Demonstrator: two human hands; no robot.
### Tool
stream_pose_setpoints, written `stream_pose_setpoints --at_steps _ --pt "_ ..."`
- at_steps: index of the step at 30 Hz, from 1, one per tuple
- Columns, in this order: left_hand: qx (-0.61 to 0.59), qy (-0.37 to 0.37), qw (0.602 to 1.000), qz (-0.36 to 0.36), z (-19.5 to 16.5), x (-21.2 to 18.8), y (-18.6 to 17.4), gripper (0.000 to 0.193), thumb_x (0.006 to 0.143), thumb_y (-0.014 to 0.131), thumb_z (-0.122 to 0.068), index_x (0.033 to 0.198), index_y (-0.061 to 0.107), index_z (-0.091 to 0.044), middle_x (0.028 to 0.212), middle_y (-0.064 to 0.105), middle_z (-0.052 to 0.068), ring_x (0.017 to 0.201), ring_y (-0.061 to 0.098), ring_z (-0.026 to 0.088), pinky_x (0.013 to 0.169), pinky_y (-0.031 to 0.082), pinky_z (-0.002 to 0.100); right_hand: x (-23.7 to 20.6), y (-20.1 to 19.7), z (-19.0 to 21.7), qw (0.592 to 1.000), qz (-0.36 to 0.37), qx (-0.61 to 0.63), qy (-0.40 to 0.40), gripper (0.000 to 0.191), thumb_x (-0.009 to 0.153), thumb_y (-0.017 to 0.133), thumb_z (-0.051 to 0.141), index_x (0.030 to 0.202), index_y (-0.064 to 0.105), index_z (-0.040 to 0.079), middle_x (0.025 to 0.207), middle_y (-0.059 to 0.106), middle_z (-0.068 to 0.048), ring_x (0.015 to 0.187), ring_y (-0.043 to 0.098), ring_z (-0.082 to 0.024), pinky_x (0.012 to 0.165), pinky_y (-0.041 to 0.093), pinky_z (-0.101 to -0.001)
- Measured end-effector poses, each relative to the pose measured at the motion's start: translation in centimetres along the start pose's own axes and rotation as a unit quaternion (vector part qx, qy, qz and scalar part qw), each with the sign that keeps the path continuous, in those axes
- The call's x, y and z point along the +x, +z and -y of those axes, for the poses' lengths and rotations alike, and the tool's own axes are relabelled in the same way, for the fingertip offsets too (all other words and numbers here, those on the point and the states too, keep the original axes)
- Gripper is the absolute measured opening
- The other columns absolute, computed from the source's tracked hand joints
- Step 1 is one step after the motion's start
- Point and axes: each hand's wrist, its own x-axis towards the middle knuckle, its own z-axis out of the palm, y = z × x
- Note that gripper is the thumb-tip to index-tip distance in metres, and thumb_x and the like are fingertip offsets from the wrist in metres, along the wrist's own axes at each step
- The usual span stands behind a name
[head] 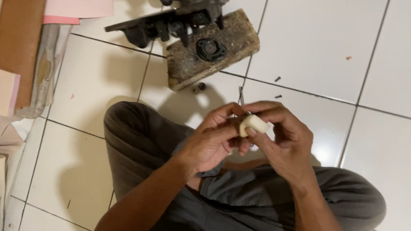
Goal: The person disassembles the bobbin case area of a sewing machine using a screwdriver, cleans the components with a small white block, and reassembles the parts. The person removes screws, detaches the bobbin case, wipes the interior, and reinstalls the components.
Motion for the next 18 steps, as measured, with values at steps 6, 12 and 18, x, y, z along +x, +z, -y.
stream_pose_setpoints --at_steps 6,12,18 --pt "0.038 -0.001 0.999 -0.026 1.0 -0.6 -0.2 0.020 0.109 0.052 -0.002 0.127 0.059 -0.003 0.102 0.070 0.012 0.086 0.067 0.016 0.075 0.056 0.030 -0.7 0.7 -1.1 0.984 -0.101 -0.060 0.134 0.014 0.098 0.070 0.002 0.107 0.059 -0.002 0.105 0.073 -0.016 0.076 0.069 -0.013 0.062 0.061 -0.0263" --pt "0.105 0.042 0.992 -0.050 0.4 -1.0 -1.1 0.029 0.109 0.050 -0.008 0.137 0.058 -0.005 0.110 0.070 0.011 0.089 0.067 0.016 0.080 0.058 0.032 0.3 -2.2 -5.4 0.926 -0.087 -0.314 0.190 0.023 0.098 0.074 0.013 0.113 0.066 -0.002 0.097 0.073 -0.013 0.087 0.071 -0.022 0.067 0.057 -0.0363" --pt "0.150 0.068 0.979 -0.123 -0.5 -2.5 -2.6 0.033 0.109 0.051 -0.007 0.140 0.059 -0.002 0.112 0.070 0.012 0.091 0.068 0.015 0.085 0.059 0.033 1.1 -4.3 -11.0 0.822 -0.005 -0.550 0.147 0.029 0.097 0.068 0.009 0.125 0.073 0.003 0.106 0.074 -0.019 0.094 0.073 -0.038 0.083 0.058 -0.0468"
